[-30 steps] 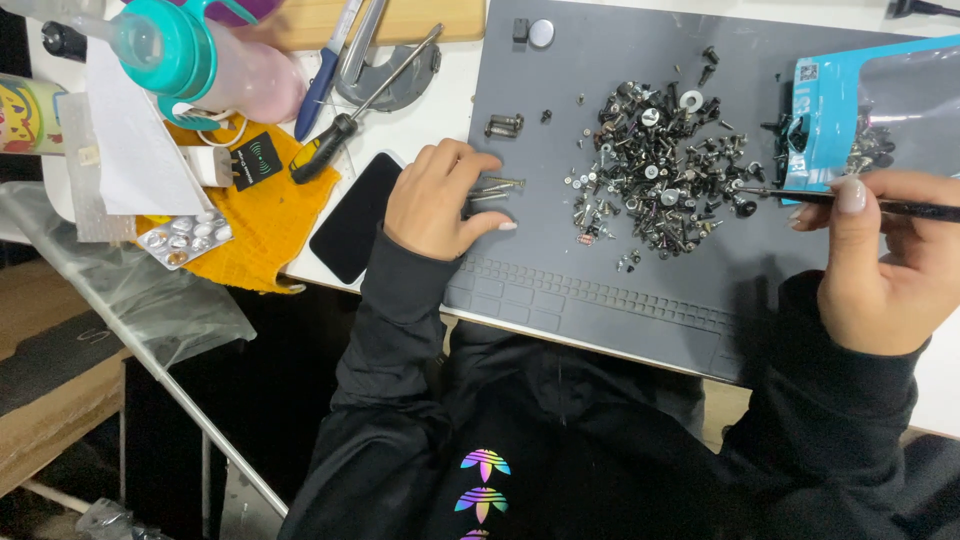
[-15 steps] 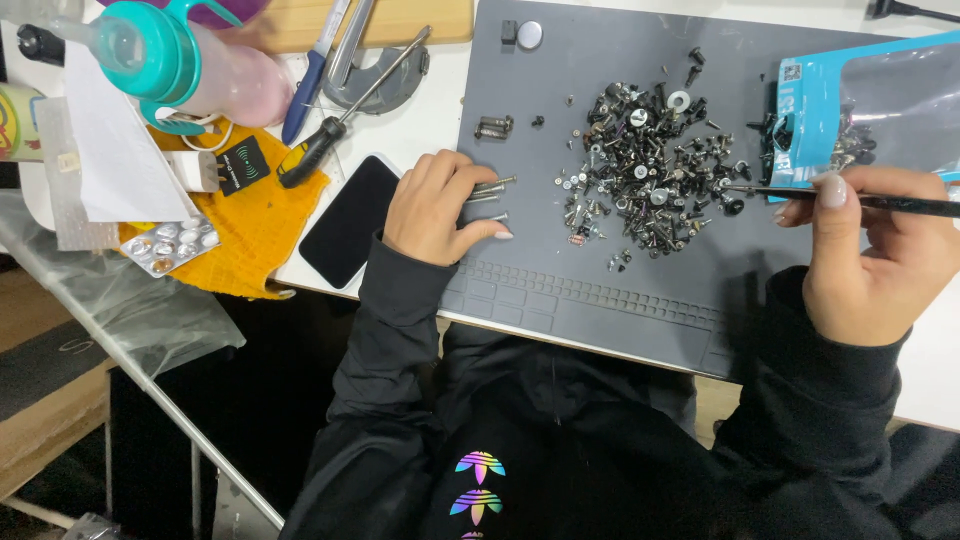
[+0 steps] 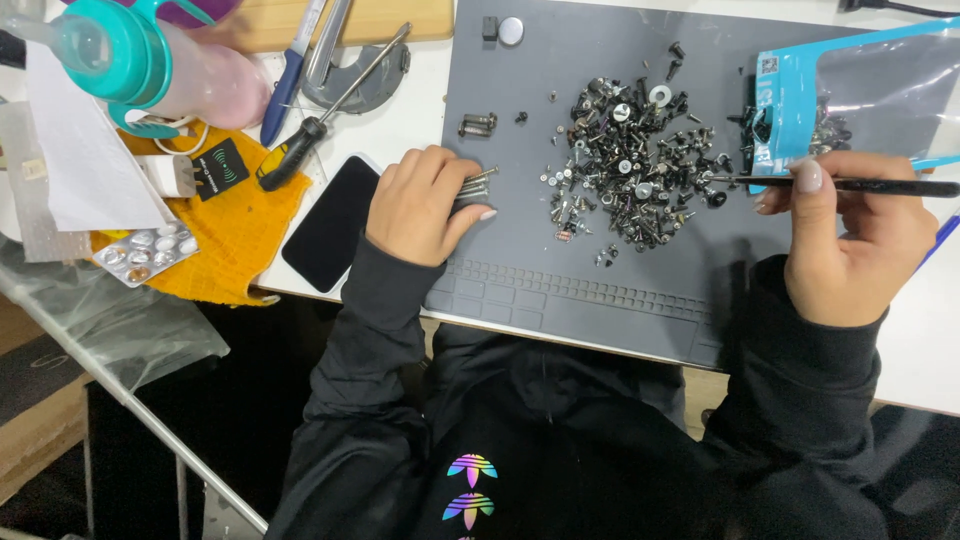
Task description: Sorting a pile of small screws on a magnetic repair mat using hands and a small probe tool.
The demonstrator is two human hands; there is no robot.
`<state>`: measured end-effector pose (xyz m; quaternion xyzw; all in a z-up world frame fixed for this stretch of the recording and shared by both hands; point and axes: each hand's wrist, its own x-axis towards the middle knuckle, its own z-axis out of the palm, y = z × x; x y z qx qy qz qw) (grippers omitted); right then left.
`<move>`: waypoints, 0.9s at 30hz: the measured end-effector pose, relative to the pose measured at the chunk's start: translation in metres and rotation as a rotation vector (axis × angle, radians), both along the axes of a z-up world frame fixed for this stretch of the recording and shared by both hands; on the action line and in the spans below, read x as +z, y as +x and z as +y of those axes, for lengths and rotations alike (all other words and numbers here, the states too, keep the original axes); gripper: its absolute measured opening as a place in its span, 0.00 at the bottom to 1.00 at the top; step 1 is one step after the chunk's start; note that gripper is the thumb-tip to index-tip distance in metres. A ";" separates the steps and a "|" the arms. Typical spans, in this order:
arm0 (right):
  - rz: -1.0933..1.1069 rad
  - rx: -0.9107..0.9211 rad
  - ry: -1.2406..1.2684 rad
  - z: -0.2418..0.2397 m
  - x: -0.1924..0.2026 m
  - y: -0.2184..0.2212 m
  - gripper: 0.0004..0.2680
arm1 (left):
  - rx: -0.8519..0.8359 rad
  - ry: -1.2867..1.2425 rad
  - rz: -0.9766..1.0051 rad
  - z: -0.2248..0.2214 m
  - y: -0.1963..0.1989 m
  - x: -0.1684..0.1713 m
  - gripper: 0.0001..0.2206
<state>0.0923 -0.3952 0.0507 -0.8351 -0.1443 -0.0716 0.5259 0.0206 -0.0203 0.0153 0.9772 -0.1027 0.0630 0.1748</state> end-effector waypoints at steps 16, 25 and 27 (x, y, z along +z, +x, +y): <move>0.291 -0.014 0.125 -0.004 -0.001 0.018 0.07 | -0.544 -0.032 -0.141 -0.096 0.066 -0.022 0.25; 0.344 -0.052 0.093 0.009 0.002 0.012 0.08 | -0.607 -0.177 -0.181 -0.091 0.058 -0.039 0.20; 0.349 -0.073 0.082 0.009 0.000 0.011 0.08 | -0.620 -0.220 -0.204 -0.091 0.059 -0.033 0.16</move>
